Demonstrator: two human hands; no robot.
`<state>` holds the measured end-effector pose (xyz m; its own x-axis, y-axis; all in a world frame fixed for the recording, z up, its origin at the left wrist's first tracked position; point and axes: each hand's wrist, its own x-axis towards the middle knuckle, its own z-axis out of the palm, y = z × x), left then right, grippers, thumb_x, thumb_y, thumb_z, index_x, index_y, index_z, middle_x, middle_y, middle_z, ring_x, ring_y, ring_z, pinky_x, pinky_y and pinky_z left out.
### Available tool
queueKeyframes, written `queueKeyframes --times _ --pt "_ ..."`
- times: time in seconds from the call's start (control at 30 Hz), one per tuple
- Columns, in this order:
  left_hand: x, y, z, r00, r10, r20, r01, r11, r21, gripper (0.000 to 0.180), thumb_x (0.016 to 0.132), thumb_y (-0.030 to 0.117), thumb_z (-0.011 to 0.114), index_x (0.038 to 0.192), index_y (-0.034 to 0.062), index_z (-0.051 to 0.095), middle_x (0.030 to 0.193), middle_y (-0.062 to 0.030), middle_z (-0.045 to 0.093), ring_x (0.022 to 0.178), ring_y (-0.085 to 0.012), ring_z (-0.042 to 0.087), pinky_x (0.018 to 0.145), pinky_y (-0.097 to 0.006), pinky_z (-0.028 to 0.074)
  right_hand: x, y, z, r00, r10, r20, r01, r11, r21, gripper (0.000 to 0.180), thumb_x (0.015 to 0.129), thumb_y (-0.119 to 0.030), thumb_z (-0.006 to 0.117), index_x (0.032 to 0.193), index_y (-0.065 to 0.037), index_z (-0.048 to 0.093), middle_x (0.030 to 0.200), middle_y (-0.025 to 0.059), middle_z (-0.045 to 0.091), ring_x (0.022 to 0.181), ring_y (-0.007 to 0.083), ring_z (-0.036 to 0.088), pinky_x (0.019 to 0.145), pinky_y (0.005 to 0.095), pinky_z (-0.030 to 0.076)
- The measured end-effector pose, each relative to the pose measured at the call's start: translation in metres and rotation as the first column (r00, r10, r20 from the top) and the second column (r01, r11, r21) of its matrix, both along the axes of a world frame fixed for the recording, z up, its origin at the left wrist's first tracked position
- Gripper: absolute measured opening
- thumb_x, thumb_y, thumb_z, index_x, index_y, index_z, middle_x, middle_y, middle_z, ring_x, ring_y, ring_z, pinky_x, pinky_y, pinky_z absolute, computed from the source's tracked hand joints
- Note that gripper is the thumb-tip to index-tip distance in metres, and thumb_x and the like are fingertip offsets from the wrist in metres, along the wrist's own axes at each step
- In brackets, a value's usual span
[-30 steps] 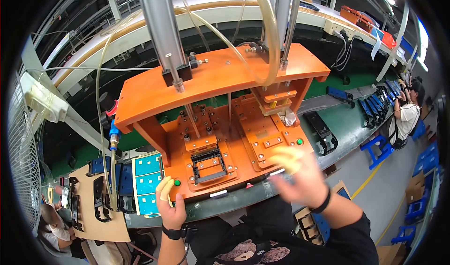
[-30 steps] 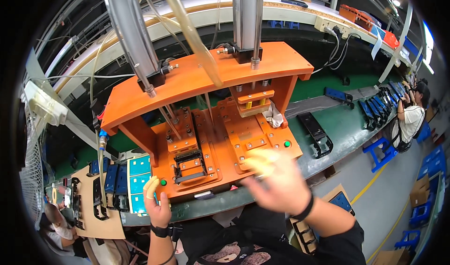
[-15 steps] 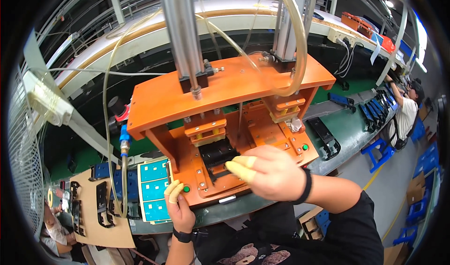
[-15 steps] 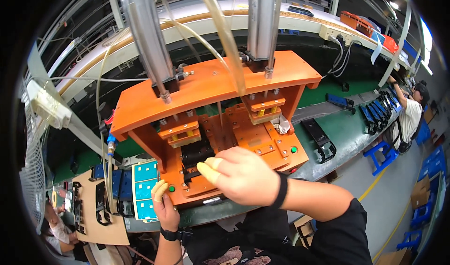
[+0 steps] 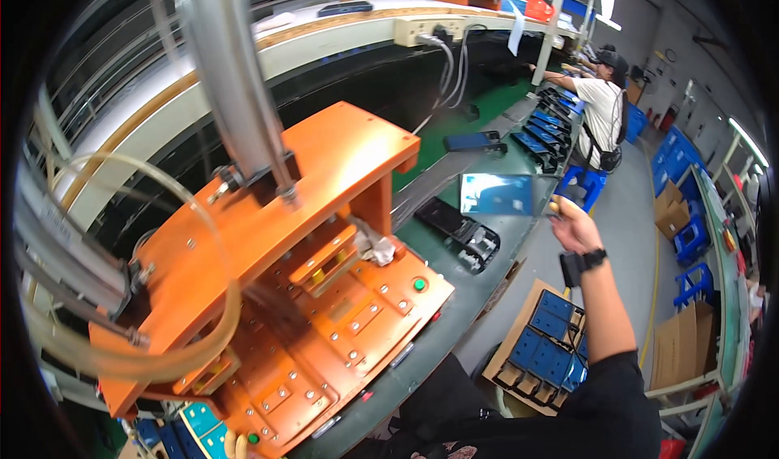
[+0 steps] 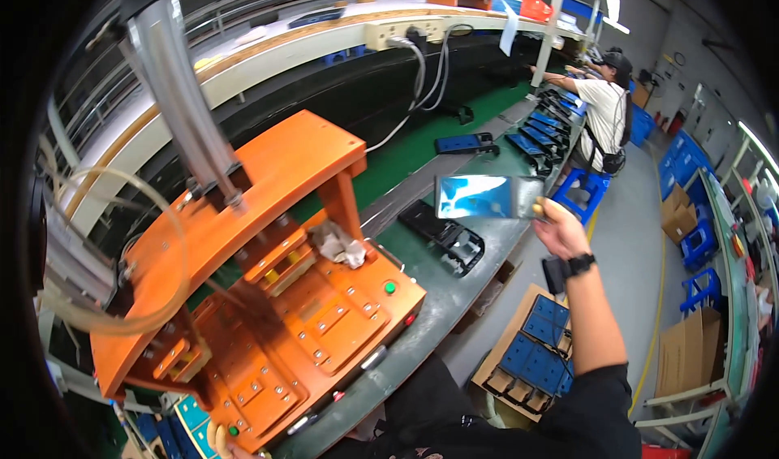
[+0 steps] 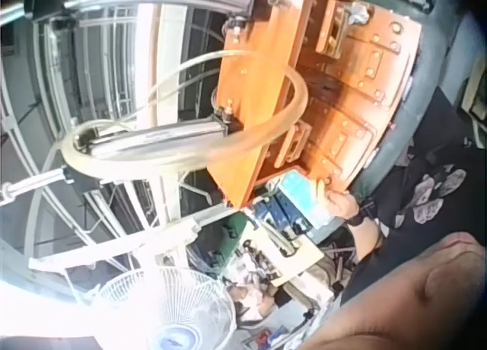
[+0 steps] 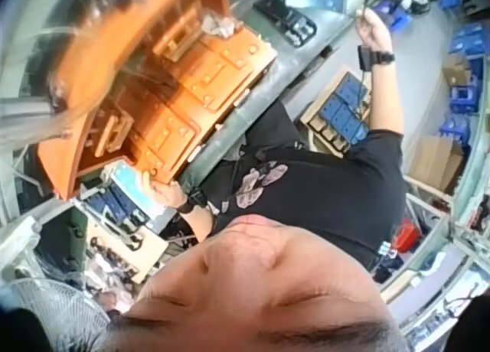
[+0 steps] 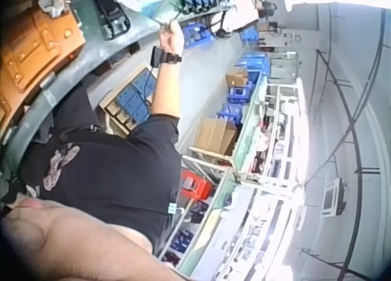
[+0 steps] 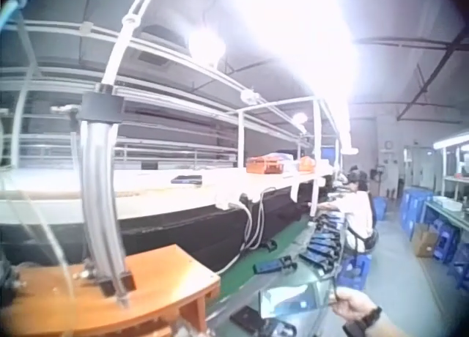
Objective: The recorder is assembling electronic components, specifically placing phone chassis into a pneumatic press and applying adhesive or protective films.
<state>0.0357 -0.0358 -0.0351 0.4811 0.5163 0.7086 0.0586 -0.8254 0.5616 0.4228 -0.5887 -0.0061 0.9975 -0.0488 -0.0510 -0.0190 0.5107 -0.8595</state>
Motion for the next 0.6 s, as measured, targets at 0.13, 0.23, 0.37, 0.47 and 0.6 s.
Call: queueKeyframes --times 0.13,0.23,0.37,0.47,0.6 --pt "0.007 0.001 -0.002 0.983 -0.108 0.149 0.135 0.973 -0.186 0.024 0.095 0.001 0.048 0.116 -0.0040 0.057 0.127 -0.0250 0.054 0.117 -0.0395 0.053 0.103 -0.047 0.041 0.118 0.026 -0.042 0.964 0.224 -0.146 -0.221 0.975 0.033 0.018 0.097 -0.022 0.060 0.105 -0.006 0.063 0.098 0.0087 0.068 0.083 0.0182 0.065 0.070 0.0278 0.055" --pt "0.005 0.007 0.002 0.998 -0.040 0.044 0.044 0.994 -0.099 0.024 0.093 -0.003 0.048 0.115 -0.0022 0.058 0.134 -0.0258 0.051 0.120 -0.0384 0.052 0.102 -0.046 0.042 0.187 0.112 -0.041 0.918 0.231 -0.322 -0.299 0.937 -0.178 0.024 0.101 -0.028 0.053 0.100 -0.005 0.061 0.090 0.0092 0.069 0.075 0.0170 0.067 0.065 0.0265 0.058" --pt "-0.011 0.013 -0.020 0.992 -0.016 0.126 0.045 0.973 -0.225 0.026 0.100 0.003 0.038 0.117 -0.0005 0.058 0.132 -0.0166 0.050 0.123 -0.0276 0.048 0.105 -0.040 0.039 0.250 0.237 -0.068 0.873 0.394 -0.286 -0.470 0.836 -0.284 0.032 0.101 -0.027 0.052 0.119 -0.001 0.056 0.093 0.0120 0.068 0.071 0.0168 0.067 0.064 0.0288 0.058" --pt "-0.007 0.016 -0.022 1.000 0.000 0.028 0.006 0.975 -0.220 0.027 0.097 -0.004 0.039 0.115 0.0012 0.059 0.132 -0.0166 0.051 0.123 -0.0276 0.049 0.103 -0.039 0.039 0.257 0.322 -0.090 0.770 0.620 -0.152 -0.636 0.766 -0.097 0.033 0.100 -0.025 0.052 0.122 -0.001 0.055 0.097 0.0121 0.068 0.068 0.0152 0.066 0.062 0.0287 0.057" --pt "0.000 0.015 -0.012 0.999 0.012 0.036 -0.007 0.993 -0.119 0.038 0.091 -0.014 0.037 0.117 0.0037 0.060 0.132 -0.0183 0.050 0.108 -0.0265 0.056 0.093 -0.036 0.048 0.240 0.342 -0.069 0.667 0.733 -0.130 -0.744 0.647 -0.170 0.032 0.100 -0.024 0.053 0.122 -0.002 0.055 0.098 0.0110 0.068 0.073 0.0158 0.065 0.063 0.0297 0.057"
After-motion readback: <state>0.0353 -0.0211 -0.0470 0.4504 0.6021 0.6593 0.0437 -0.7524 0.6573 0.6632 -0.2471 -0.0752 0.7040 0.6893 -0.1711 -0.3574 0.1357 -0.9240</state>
